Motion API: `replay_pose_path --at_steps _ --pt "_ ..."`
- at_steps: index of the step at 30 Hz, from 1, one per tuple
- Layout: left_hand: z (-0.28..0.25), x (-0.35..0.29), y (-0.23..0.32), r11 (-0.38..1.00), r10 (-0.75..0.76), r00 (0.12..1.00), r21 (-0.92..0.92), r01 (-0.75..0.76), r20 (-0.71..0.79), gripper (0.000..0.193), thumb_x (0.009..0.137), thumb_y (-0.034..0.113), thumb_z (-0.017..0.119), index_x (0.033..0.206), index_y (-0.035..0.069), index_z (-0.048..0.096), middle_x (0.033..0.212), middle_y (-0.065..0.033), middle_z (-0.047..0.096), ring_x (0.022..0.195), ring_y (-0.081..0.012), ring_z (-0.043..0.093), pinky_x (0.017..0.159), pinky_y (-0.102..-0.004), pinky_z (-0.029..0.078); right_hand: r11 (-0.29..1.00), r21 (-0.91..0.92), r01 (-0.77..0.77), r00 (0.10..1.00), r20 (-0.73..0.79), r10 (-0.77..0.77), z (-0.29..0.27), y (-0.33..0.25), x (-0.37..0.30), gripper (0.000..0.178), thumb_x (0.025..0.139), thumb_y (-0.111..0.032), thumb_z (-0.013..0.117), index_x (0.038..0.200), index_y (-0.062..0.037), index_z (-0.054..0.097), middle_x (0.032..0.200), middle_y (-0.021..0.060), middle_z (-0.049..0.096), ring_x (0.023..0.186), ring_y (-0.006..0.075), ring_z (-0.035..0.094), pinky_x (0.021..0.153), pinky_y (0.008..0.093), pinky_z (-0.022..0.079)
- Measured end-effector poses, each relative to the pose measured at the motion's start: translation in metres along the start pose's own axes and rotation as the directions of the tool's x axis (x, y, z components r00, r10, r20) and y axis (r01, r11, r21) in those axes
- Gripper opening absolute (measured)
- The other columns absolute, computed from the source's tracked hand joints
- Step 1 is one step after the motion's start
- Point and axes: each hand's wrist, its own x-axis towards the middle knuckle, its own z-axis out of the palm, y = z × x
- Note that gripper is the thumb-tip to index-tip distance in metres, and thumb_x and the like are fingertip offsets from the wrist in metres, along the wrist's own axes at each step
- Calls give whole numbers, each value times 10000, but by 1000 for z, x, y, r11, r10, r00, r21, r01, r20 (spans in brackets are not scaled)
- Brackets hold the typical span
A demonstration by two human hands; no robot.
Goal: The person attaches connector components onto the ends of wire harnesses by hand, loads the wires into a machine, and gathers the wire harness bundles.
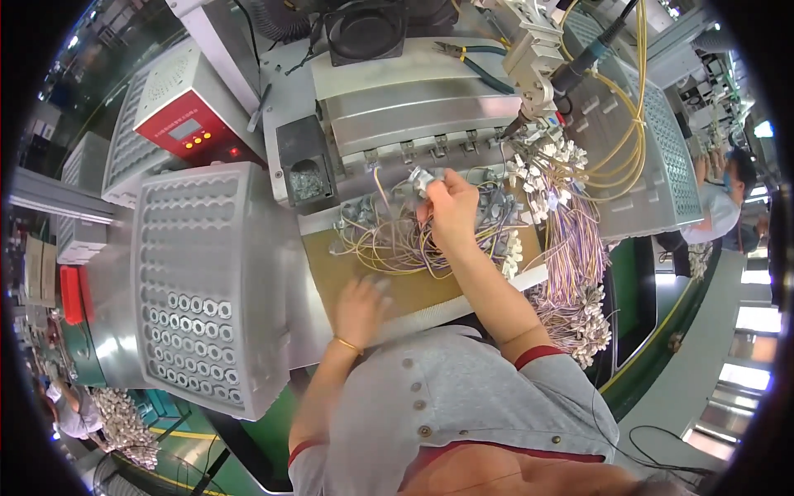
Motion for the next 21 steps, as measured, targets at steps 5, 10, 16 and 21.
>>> replay_pose_path --at_steps 5,10,16,21 --pt "-7 -4 -21 999 -33 974 24 40 -223 270 635 52 630 903 39 607 874 -93 574 782 -280 501 681 -337 419 997 72 32 999 -40 -29 5 8 8 102 732 -26 483 637 11 478 591 69 513 360 143 466 333 246 349" --pt "-1 -13 -33 999 30 955 24 -24 -295 230 635 52 631 863 33 611 874 -83 572 774 -278 490 694 -343 414 986 163 44 999 -33 -39 17 16 3 107 748 -54 486 695 36 509 637 86 537 417 179 532 418 274 466" --pt "5 -6 -34 995 97 942 63 -81 -323 180 634 47 620 814 37 611 906 -88 567 789 -291 486 743 -371 397 986 168 -1 1000 4 1 23 -3 12 204 771 -120 507 683 62 477 575 125 559 527 197 597 463 263 481" --pt "13 -11 -38 986 94 907 -90 -143 -410 223 723 25 580 946 30 586 953 -148 544 890 -313 515 774 -357 408 494 -733 468 844 205 -496 -27 -27 -21 179 738 -179 573 733 -7 526 561 154 522 493 286 543 470 346 426"
